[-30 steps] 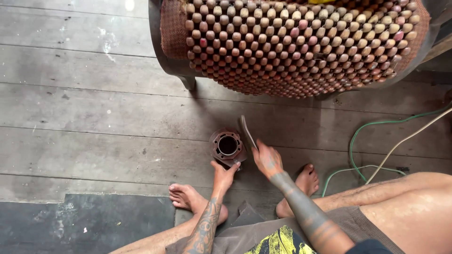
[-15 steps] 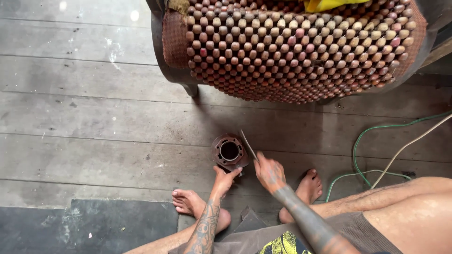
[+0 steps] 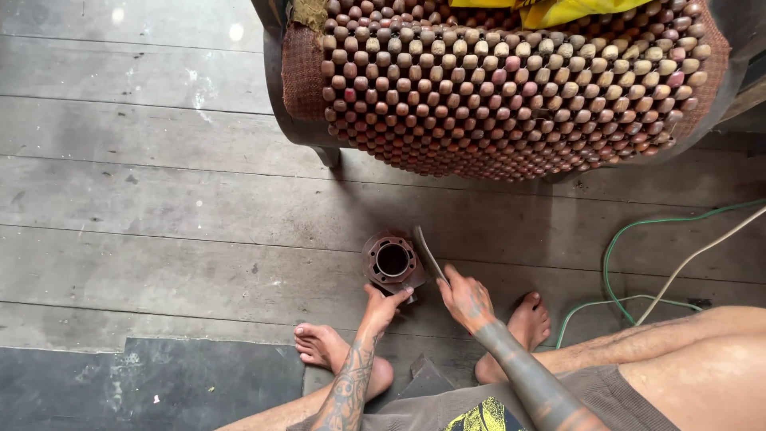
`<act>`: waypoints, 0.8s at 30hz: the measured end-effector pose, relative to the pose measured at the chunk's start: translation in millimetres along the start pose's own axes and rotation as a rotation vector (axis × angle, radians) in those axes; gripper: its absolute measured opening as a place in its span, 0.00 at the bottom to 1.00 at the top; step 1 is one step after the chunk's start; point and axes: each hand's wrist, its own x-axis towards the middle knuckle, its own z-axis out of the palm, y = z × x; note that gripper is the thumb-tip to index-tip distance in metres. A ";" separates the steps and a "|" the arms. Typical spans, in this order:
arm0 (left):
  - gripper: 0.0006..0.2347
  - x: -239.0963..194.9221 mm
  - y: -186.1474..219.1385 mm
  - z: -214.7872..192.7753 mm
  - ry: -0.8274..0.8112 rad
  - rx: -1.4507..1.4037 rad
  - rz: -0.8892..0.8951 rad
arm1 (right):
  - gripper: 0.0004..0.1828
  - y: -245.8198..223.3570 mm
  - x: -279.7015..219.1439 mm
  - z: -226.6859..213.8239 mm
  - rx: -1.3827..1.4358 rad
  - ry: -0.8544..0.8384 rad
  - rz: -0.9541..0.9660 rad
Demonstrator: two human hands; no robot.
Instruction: Cleaning the exterior fins of a motorcycle engine cylinder using a wire brush to remove dirt and debris.
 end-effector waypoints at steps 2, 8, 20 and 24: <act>0.59 -0.2 4.6 0.2 -0.001 -0.018 -0.007 | 0.22 0.8 -0.3 -1.1 -0.002 -0.002 0.007; 0.59 -8.0 14.2 2.2 0.017 -0.034 -0.006 | 0.26 -33.6 59.8 3.4 0.010 0.056 -0.004; 0.59 -6.8 8.3 1.3 0.013 -0.036 -0.011 | 0.25 -17.8 14.1 3.6 -0.017 -0.009 0.065; 0.59 7.5 -4.4 1.7 0.022 0.006 -0.001 | 0.26 -41.6 60.8 1.7 0.033 0.087 -0.006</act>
